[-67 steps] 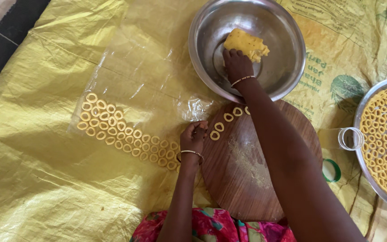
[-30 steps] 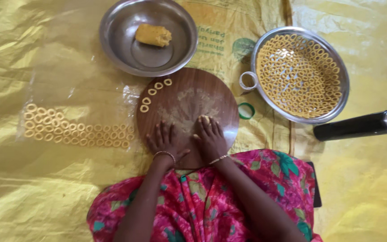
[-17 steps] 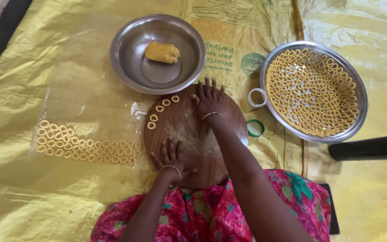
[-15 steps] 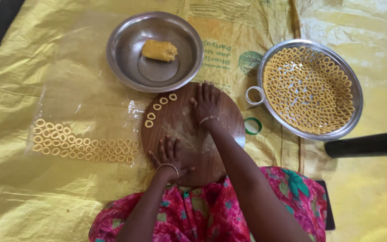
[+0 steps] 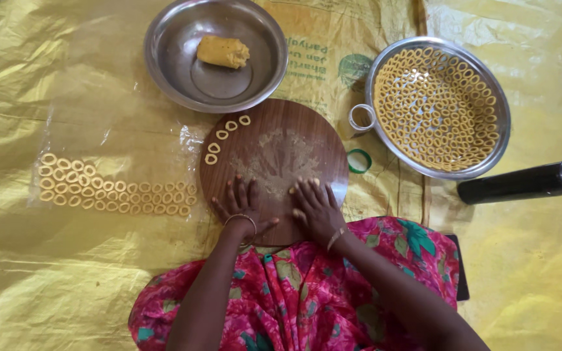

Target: The person rolls small pieces of dough into thin ropes on a wooden board, then folds and pinches them into small rings. The finished rings are placed on a plastic sheet and into a metal tray.

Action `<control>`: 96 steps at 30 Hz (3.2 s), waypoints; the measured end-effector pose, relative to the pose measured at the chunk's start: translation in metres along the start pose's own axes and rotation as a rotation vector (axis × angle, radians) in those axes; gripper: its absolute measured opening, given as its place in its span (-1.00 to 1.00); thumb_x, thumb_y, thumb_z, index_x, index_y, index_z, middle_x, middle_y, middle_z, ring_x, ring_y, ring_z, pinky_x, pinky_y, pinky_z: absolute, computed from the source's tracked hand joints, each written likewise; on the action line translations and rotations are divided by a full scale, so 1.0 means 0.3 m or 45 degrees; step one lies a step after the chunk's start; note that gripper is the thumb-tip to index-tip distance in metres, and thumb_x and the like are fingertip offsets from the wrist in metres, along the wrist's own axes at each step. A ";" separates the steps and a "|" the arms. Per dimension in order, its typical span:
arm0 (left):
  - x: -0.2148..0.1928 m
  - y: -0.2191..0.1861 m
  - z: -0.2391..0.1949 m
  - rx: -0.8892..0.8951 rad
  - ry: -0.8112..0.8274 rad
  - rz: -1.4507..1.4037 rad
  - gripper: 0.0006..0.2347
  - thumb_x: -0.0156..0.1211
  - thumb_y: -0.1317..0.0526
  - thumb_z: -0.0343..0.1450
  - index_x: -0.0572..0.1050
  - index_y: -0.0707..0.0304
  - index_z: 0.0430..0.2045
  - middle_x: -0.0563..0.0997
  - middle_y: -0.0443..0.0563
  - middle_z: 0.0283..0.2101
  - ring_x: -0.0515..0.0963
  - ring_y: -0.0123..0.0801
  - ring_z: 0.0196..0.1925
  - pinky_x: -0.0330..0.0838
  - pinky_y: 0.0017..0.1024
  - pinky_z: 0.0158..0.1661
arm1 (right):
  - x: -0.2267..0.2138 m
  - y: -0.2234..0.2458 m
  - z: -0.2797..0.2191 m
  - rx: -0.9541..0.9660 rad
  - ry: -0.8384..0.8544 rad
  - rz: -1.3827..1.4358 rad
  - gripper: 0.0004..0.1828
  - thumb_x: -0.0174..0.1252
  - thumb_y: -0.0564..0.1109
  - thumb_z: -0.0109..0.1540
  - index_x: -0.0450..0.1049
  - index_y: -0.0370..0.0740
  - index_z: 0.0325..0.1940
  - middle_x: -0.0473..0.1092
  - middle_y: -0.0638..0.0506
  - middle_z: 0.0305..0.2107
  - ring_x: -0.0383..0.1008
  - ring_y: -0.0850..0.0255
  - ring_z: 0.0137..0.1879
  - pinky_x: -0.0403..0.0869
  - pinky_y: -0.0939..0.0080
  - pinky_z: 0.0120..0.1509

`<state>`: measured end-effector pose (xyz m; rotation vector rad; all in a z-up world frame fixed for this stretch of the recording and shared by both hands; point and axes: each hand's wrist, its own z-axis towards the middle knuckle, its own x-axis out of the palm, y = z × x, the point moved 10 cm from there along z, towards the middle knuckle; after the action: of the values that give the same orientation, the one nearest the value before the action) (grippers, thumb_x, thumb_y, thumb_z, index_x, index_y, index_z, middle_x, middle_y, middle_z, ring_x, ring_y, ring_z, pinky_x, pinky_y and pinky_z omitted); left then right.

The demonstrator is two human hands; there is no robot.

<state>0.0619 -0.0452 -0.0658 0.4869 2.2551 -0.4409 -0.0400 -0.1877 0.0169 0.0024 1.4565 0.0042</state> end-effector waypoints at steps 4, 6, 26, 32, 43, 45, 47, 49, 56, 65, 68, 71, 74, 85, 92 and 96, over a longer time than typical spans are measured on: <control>0.008 0.006 0.003 0.010 -0.018 -0.049 0.15 0.03 -0.52 0.25 -0.69 -0.08 0.43 -0.81 0.08 0.51 -0.84 0.13 0.50 -0.70 0.56 0.23 | 0.098 -0.107 0.350 0.135 -0.052 0.055 -0.23 -0.30 0.24 0.44 -0.14 -0.15 0.66 -0.14 -0.04 0.58 -0.21 0.01 0.66 -0.29 -0.19 0.65; 0.007 0.011 0.013 0.006 -0.012 -0.006 0.16 0.02 -0.54 0.23 -0.69 -0.07 0.43 -0.81 0.12 0.51 -0.83 0.15 0.50 -0.67 0.57 0.23 | 0.116 -0.148 0.534 0.149 -0.098 -0.070 -0.27 -0.35 0.20 0.44 -0.18 -0.13 0.64 -0.22 -0.07 0.58 -0.33 0.00 0.67 -0.42 -0.28 0.61; 0.021 0.006 0.014 -0.043 -0.025 -0.009 0.18 0.08 -0.54 0.21 -0.65 -0.08 0.45 -0.77 0.07 0.53 -0.81 0.14 0.51 -0.67 0.58 0.22 | -0.092 0.033 0.115 0.134 -0.184 0.631 -0.53 0.13 -0.21 0.14 0.53 -0.16 0.16 0.40 -0.09 -0.03 0.37 -0.07 0.20 0.30 -0.05 0.36; 0.015 0.013 0.014 -0.055 0.001 0.006 0.17 0.02 -0.56 0.21 -0.69 -0.12 0.43 -0.83 0.05 0.50 -0.86 0.09 0.49 -0.70 0.55 0.22 | -0.024 -0.235 0.064 0.704 -0.448 1.086 -0.59 0.06 -0.35 0.23 0.56 -0.20 0.14 0.47 -0.11 0.05 0.50 0.03 0.20 0.49 0.11 0.27; 0.021 0.015 0.010 -0.053 0.039 0.039 0.13 -0.07 -0.58 0.23 -0.71 -0.13 0.42 -0.85 0.03 0.49 -0.85 0.07 0.50 -0.74 0.53 0.22 | 0.075 -0.100 0.168 0.290 -0.126 0.345 -0.24 -0.14 0.13 0.41 -0.08 -0.28 0.60 -0.14 -0.17 0.54 -0.28 -0.08 0.67 -0.20 -0.14 0.67; 0.025 0.015 0.008 -0.048 0.034 0.037 0.15 -0.04 -0.57 0.23 -0.71 -0.10 0.43 -0.84 0.05 0.49 -0.84 0.09 0.50 -0.73 0.53 0.21 | 0.075 -0.123 0.330 0.226 -0.145 0.066 -0.22 -0.20 0.27 0.41 -0.11 -0.07 0.64 -0.17 -0.06 0.57 -0.35 0.00 0.68 -0.38 -0.26 0.64; 0.028 0.013 0.011 -0.049 0.040 0.029 0.16 -0.02 -0.57 0.23 -0.70 -0.09 0.43 -0.84 0.06 0.50 -0.84 0.09 0.50 -0.72 0.54 0.21 | 0.128 -0.170 0.481 0.299 -0.015 0.145 -0.19 -0.27 0.28 0.40 -0.19 -0.10 0.65 -0.24 -0.01 0.60 -0.38 0.09 0.70 -0.51 -0.34 0.63; 0.030 0.017 0.017 -0.057 0.058 0.015 0.16 0.01 -0.57 0.22 -0.68 -0.11 0.44 -0.83 0.06 0.51 -0.83 0.07 0.51 -0.71 0.55 0.21 | 0.136 -0.209 0.603 0.331 -0.015 0.095 -0.18 -0.29 0.32 0.39 -0.18 -0.06 0.65 -0.26 -0.02 0.59 -0.40 0.06 0.69 -0.54 -0.37 0.61; 0.032 0.019 0.027 -0.037 0.035 0.006 0.16 0.03 -0.56 0.23 -0.68 -0.12 0.44 -0.82 0.04 0.50 -0.82 0.11 0.51 -0.70 0.55 0.22 | 0.147 -0.131 0.493 0.356 -0.123 -0.130 -0.16 -0.27 0.34 0.39 -0.16 -0.14 0.63 -0.22 -0.08 0.58 -0.37 0.00 0.68 -0.53 -0.40 0.59; 0.020 0.020 0.007 -0.064 0.049 0.039 0.17 -0.01 -0.59 0.21 -0.72 -0.12 0.42 -0.86 0.04 0.49 -0.85 0.06 0.50 -0.72 0.51 0.23 | 0.039 0.071 -0.095 0.085 0.111 0.054 -0.16 -0.17 0.32 0.35 -0.08 -0.12 0.61 -0.13 -0.07 0.55 -0.26 -0.02 0.65 -0.36 -0.29 0.61; 0.028 0.010 0.010 -0.037 0.053 0.031 0.17 -0.01 -0.58 0.22 -0.71 -0.11 0.42 -0.85 0.05 0.49 -0.86 0.08 0.50 -0.73 0.52 0.22 | 0.076 0.037 0.006 0.050 0.096 -0.042 -0.19 -0.20 0.30 0.40 -0.09 -0.14 0.62 -0.16 -0.16 0.55 -0.28 -0.09 0.65 -0.37 -0.29 0.60; 0.033 0.012 0.014 -0.014 0.034 0.004 0.16 0.02 -0.56 0.23 -0.68 -0.10 0.44 -0.81 0.05 0.51 -0.84 0.13 0.50 -0.72 0.56 0.21 | 0.140 -0.052 0.249 0.158 0.024 -0.029 -0.22 -0.24 0.32 0.40 -0.10 0.01 0.65 -0.20 -0.03 0.58 -0.28 0.00 0.67 -0.39 -0.32 0.64; 0.030 0.015 0.020 -0.042 0.018 -0.009 0.16 0.06 -0.54 0.21 -0.65 -0.12 0.46 -0.78 0.04 0.53 -0.81 0.13 0.51 -0.70 0.57 0.22 | 0.144 -0.110 0.556 0.143 -0.146 -0.088 -0.20 -0.26 0.36 0.38 -0.14 0.06 0.64 -0.27 -0.09 0.56 -0.37 -0.05 0.66 -0.44 -0.45 0.56; 0.038 0.013 0.043 -0.021 -0.014 0.039 0.22 0.18 -0.48 0.21 -0.68 -0.05 0.46 -0.78 0.11 0.52 -0.77 0.17 0.51 -0.65 0.57 0.18 | 0.124 0.114 0.209 0.156 -0.019 0.012 -0.15 -0.10 0.27 0.36 -0.07 -0.15 0.62 -0.16 -0.13 0.56 -0.24 -0.03 0.67 -0.33 -0.32 0.62; 0.020 0.015 0.030 -0.025 -0.045 -0.036 0.22 0.08 -0.57 0.17 -0.69 -0.10 0.43 -0.80 0.03 0.52 -0.79 0.09 0.53 -0.67 0.54 0.25 | 0.061 -0.015 0.109 0.342 -0.057 0.781 -0.64 0.13 -0.15 0.22 0.59 -0.04 0.09 0.48 -0.02 -0.02 0.47 0.12 0.23 0.25 0.12 0.46; 0.020 0.011 0.028 -0.025 0.016 -0.025 0.21 0.06 -0.58 0.18 -0.69 -0.09 0.43 -0.82 0.02 0.51 -0.83 0.11 0.51 -0.71 0.54 0.22 | -0.017 -0.226 0.106 0.489 -0.458 1.141 -0.77 0.08 -0.19 0.33 0.54 -0.12 0.05 0.52 -0.03 0.09 0.53 0.15 0.24 0.42 0.33 0.35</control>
<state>0.0647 -0.0448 -0.0763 0.4590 2.2757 -0.4263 -0.0089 -0.2555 0.0252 0.9210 0.9778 0.4323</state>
